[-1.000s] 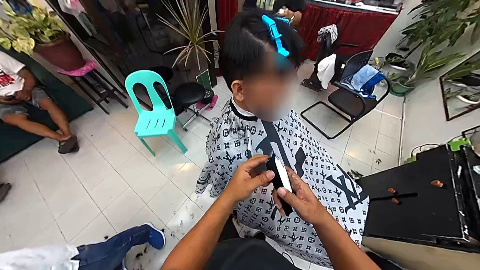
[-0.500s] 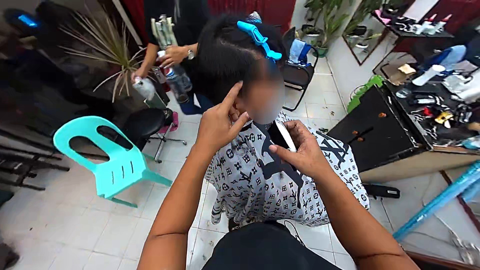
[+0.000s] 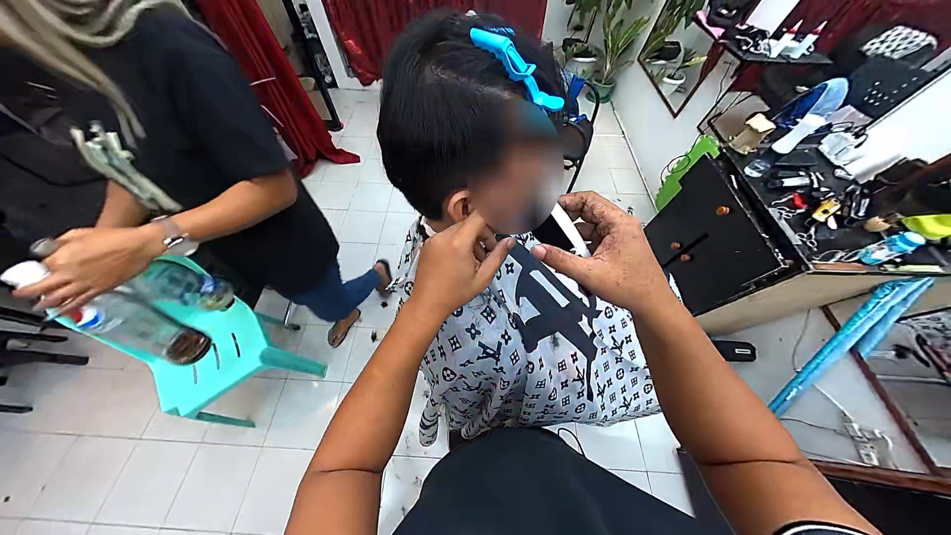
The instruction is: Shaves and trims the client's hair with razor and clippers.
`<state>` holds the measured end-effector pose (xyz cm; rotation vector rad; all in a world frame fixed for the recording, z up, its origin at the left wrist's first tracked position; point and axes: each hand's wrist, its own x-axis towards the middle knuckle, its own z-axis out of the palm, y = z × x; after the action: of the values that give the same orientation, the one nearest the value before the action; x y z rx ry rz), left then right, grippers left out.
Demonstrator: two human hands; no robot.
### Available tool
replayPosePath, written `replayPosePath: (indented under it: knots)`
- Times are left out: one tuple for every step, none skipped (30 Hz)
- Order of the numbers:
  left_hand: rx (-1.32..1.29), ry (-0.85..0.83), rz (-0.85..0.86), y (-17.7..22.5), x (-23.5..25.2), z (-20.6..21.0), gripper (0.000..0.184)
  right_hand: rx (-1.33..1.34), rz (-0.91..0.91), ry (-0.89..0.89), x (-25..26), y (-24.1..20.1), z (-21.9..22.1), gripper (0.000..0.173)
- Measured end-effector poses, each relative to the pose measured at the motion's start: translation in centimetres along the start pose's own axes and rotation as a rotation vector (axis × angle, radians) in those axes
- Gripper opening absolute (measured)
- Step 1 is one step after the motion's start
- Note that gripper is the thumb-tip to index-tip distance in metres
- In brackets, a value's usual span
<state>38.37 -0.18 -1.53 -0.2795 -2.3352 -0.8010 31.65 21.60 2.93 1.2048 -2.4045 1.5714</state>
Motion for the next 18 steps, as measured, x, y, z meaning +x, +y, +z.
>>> replayPosePath:
  knots:
    - [-0.005,-0.006,-0.019,0.2,0.1,0.1,0.061,0.003,-0.001,-0.001,0.1,0.1,0.0,0.052]
    - [-0.021,-0.004,-0.029,0.2,0.1,0.1,0.060,0.005,-0.002,-0.004,0.2,0.2,-0.1,0.052]
    - [-0.062,0.011,-0.035,0.2,0.0,0.2,0.054,-0.002,-0.006,-0.013,0.3,0.3,-0.2,0.053]
    - [-0.123,0.038,-0.042,0.2,-0.1,0.4,0.044,-0.023,-0.015,-0.020,0.5,0.4,-0.4,0.054]
    - [-0.198,0.072,-0.061,0.3,-0.3,0.5,0.034,-0.054,-0.026,-0.025,0.7,0.5,-0.5,0.054]
    - [-0.284,0.097,-0.097,0.6,-0.5,0.7,0.029,-0.080,-0.031,-0.037,0.9,0.5,-0.7,0.053]
    - [-0.370,0.114,-0.144,0.9,-0.7,0.8,0.027,-0.094,-0.036,-0.046,1.1,0.5,-0.7,0.053]
    - [-0.449,0.122,-0.194,1.5,-0.9,0.8,0.028,-0.101,-0.042,-0.052,1.5,0.6,-0.7,0.053]
    - [-0.526,0.126,-0.235,2.0,-1.0,0.9,0.030,-0.116,-0.046,-0.056,1.8,0.6,-0.6,0.053]
    - [-0.594,0.127,-0.271,2.4,-1.1,0.9,0.033,-0.129,-0.041,-0.061,2.0,0.6,-0.5,0.053]
    - [-0.650,0.124,-0.302,2.7,-1.1,1.1,0.037,-0.137,-0.034,-0.062,2.2,0.6,-0.3,0.053]
    - [-0.698,0.119,-0.327,2.8,-1.2,1.2,0.040,-0.140,-0.029,-0.062,2.4,0.5,-0.1,0.054]
    - [-0.743,0.111,-0.345,2.9,-1.2,1.3,0.042,-0.140,-0.028,-0.062,2.6,0.6,0.1,0.054]
    - [-0.782,0.098,-0.361,3.0,-1.3,1.3,0.044,-0.139,-0.027,-0.063,2.7,0.6,0.3,0.054]
    - [-0.815,0.087,-0.371,3.0,-1.4,1.3,0.046,-0.138,-0.026,-0.067,2.8,0.7,0.5,0.055]
    - [-0.832,0.080,-0.379,3.0,-1.4,1.4,0.047,-0.140,-0.026,-0.071,3.0,0.8,0.6,0.056]
    - [-0.842,0.069,-0.387,3.0,-1.5,1.3,0.049,-0.141,-0.028,-0.068,3.0,0.8,0.8,0.057]
    - [-0.848,0.061,-0.402,3.0,-1.6,1.3,0.051,-0.143,-0.031,-0.064,3.1,0.9,1.0,0.057]
